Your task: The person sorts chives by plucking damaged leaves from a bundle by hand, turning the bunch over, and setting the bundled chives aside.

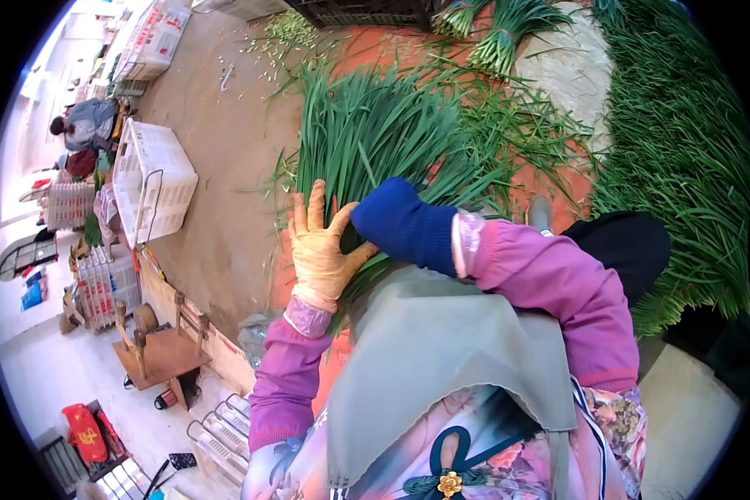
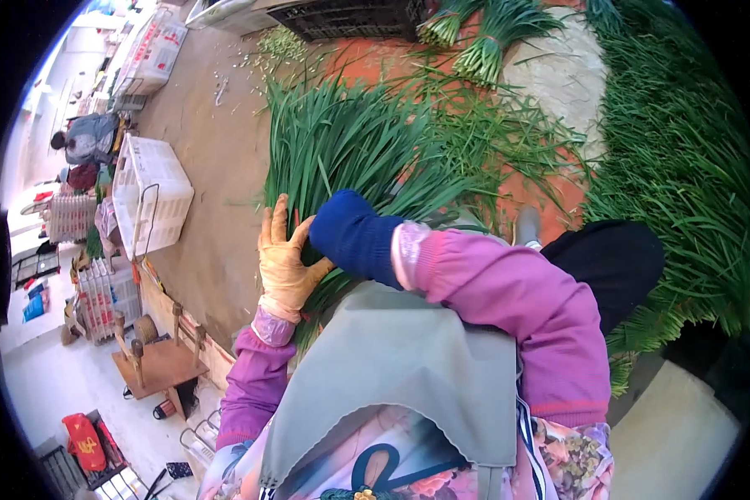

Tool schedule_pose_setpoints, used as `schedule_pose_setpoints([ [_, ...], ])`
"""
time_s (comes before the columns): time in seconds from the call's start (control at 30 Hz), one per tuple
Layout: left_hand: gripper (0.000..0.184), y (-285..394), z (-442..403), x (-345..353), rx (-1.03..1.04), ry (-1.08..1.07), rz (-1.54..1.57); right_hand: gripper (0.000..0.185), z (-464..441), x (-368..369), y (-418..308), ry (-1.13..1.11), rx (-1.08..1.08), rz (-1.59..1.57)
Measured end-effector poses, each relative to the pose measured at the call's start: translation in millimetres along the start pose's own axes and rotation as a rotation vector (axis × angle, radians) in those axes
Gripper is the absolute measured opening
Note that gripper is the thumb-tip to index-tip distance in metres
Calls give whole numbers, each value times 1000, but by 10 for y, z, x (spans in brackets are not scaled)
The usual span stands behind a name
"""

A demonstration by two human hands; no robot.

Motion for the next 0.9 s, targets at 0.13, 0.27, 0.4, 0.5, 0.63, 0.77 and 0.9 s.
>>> schedule_pose_setpoints([
  [0.13,66,1,12,-13,13,-7,-28,12,-23,-7,-76,25,-92,28],
  [0.27,67,-22,28,-18,12,21,-22,11,9,-155,138,164,-23,-319],
  [0.4,62,-66,60,-59,16,45,71,16,357,-600,931,553,319,-1443],
  [0.5,62,-176,98,-20,23,60,134,22,885,-864,1496,578,514,-1072],
  [0.63,62,-278,158,21,26,56,255,41,1438,-934,1764,535,523,45],
  [0.77,63,-344,189,36,8,32,296,47,1374,-901,1474,424,474,-89],
  [0.9,64,-410,220,35,-4,30,332,42,1064,-786,1202,344,407,-53],
])
Point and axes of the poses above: each hand's wrist, its own z-axis away from the middle knuckle, its own x-axis out of the palm, y = z × x, the point moved 8 cm from there along -z, towards the middle knuckle, and after that the axes turned 12 degrees about -z, right-handed, at the moved point
